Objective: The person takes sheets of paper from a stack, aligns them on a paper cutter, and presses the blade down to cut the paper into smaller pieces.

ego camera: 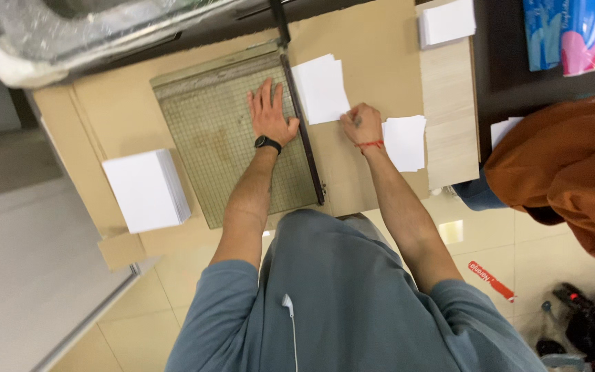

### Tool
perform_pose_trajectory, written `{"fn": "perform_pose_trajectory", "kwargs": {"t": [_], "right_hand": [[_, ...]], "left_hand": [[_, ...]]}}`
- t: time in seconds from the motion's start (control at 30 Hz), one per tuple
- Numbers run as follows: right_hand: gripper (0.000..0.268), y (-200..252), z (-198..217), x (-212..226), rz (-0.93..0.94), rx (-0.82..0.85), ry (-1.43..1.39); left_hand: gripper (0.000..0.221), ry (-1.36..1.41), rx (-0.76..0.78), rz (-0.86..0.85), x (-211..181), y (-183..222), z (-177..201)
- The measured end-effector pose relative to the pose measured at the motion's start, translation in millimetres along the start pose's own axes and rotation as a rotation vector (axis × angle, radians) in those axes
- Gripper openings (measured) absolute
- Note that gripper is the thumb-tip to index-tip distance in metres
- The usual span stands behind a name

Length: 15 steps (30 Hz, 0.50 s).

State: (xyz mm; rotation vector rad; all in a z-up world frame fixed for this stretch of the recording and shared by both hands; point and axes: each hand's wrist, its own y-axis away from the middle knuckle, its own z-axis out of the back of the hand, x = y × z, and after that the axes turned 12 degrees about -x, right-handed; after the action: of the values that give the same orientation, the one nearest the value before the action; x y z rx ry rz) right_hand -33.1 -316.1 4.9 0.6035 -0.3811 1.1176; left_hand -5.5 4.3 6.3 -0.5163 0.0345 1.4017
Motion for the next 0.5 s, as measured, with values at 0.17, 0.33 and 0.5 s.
{"fn": "perform_pose_trajectory", "kwargs": {"t": [0.17,0.33,0.5], "right_hand": [[0.032,85.6,33.0,-25.4,0.07,0.138,0.057],[0.029,161.3,36.2,-83.2,-0.07,0.311,0.093],[0.024,225.3,54.3,-89.8,-0.087,0.513,-0.037]], "left_hand": [[0.109,0.07,-0.018,0.065,-6.2,-1.8,13.4],[0.113,0.244,-0.035,0.288,-30.7,57.6,21.6],[0.09,0.44,0.108,0.665,-86.9,184.6,57.2]]}}
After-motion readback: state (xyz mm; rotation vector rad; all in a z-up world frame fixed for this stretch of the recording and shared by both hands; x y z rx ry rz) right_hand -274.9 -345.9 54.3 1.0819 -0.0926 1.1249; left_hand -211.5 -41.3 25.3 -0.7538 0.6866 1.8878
